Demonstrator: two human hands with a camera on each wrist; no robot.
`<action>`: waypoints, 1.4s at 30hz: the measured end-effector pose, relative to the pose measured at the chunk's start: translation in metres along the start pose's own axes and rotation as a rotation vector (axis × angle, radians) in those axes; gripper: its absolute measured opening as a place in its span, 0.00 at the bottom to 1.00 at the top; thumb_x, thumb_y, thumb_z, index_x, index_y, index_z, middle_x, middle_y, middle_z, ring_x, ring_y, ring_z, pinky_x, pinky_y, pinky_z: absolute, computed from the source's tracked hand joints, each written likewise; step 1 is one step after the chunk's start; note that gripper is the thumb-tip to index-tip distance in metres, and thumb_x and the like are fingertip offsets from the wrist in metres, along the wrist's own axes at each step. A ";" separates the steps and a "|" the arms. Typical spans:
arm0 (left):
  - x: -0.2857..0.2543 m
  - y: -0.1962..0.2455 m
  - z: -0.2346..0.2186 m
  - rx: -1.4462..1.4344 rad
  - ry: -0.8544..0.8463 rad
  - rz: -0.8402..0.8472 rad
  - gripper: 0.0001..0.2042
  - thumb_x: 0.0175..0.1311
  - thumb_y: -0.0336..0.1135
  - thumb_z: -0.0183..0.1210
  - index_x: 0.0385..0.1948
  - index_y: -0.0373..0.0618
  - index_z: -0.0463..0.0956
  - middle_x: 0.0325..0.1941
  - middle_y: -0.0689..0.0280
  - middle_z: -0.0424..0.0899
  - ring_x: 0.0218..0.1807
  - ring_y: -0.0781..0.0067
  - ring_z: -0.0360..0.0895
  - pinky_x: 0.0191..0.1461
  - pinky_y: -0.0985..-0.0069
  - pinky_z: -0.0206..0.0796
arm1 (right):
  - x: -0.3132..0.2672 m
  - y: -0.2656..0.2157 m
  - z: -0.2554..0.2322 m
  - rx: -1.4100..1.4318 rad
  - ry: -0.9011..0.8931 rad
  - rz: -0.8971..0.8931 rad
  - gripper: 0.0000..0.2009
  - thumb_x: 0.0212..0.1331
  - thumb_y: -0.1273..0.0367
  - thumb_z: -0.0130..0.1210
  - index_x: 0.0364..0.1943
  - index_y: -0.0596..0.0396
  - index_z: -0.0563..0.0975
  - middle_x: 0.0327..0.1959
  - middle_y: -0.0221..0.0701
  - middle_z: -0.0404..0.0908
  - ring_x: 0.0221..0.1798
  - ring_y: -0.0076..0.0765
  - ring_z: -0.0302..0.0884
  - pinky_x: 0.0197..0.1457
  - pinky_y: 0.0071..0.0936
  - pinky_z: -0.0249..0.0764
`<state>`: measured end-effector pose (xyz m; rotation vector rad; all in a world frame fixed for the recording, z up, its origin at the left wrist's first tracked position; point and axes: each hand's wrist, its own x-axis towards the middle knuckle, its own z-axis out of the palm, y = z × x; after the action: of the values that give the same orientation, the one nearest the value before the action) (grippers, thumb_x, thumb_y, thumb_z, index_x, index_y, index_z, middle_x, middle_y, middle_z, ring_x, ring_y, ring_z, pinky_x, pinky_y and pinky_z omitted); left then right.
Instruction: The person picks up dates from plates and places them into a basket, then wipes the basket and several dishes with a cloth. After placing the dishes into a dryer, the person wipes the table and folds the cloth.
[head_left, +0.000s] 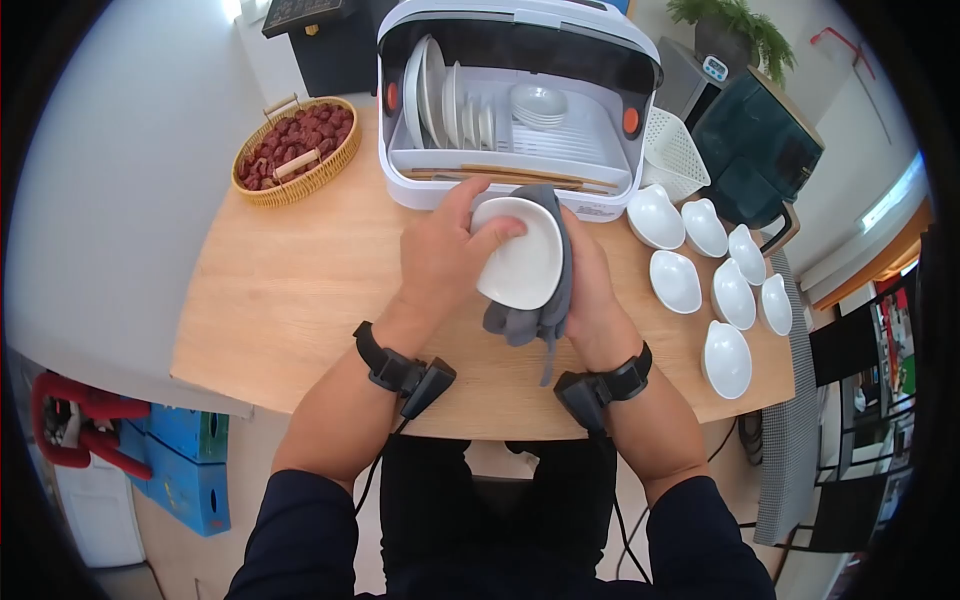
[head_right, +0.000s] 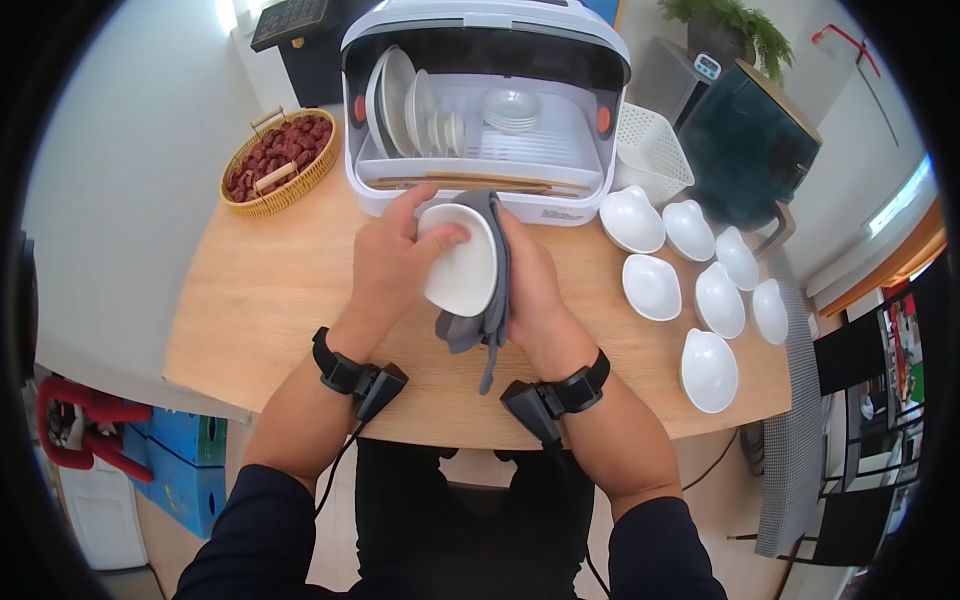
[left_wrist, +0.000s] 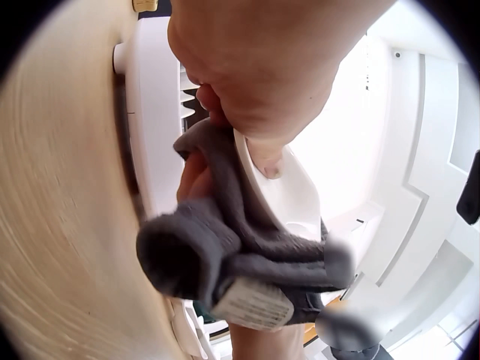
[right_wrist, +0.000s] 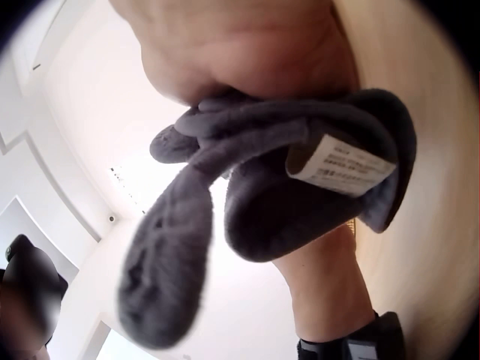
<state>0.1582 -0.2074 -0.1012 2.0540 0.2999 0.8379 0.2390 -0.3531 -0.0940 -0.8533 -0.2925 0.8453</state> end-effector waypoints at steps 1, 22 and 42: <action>0.001 -0.002 0.000 -0.002 0.005 -0.005 0.29 0.61 0.40 0.72 0.61 0.35 0.76 0.34 0.56 0.89 0.35 0.73 0.87 0.40 0.74 0.76 | 0.002 0.001 -0.002 0.071 -0.054 0.064 0.24 0.79 0.53 0.43 0.62 0.58 0.75 0.55 0.38 0.84 0.52 0.34 0.86 0.53 0.32 0.85; 0.005 -0.014 0.008 -1.301 -0.364 -0.211 0.28 0.78 0.51 0.51 0.70 0.41 0.66 0.67 0.60 0.76 0.68 0.68 0.74 0.72 0.66 0.66 | 0.003 -0.009 0.000 -0.640 0.222 -0.461 0.09 0.61 0.73 0.66 0.43 0.59 0.82 0.43 0.29 0.86 0.43 0.26 0.83 0.47 0.24 0.79; -0.002 -0.004 0.020 -1.195 -0.359 -0.342 0.35 0.78 0.68 0.38 0.65 0.45 0.70 0.60 0.63 0.80 0.62 0.68 0.78 0.66 0.67 0.72 | -0.011 -0.004 0.009 -1.777 0.231 -0.910 0.15 0.46 0.79 0.61 0.41 0.55 0.83 0.41 0.34 0.84 0.41 0.45 0.83 0.45 0.32 0.78</action>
<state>0.1706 -0.2185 -0.1130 0.9438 -0.0677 0.2671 0.2291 -0.3584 -0.0840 -2.1432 -1.1742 -0.6367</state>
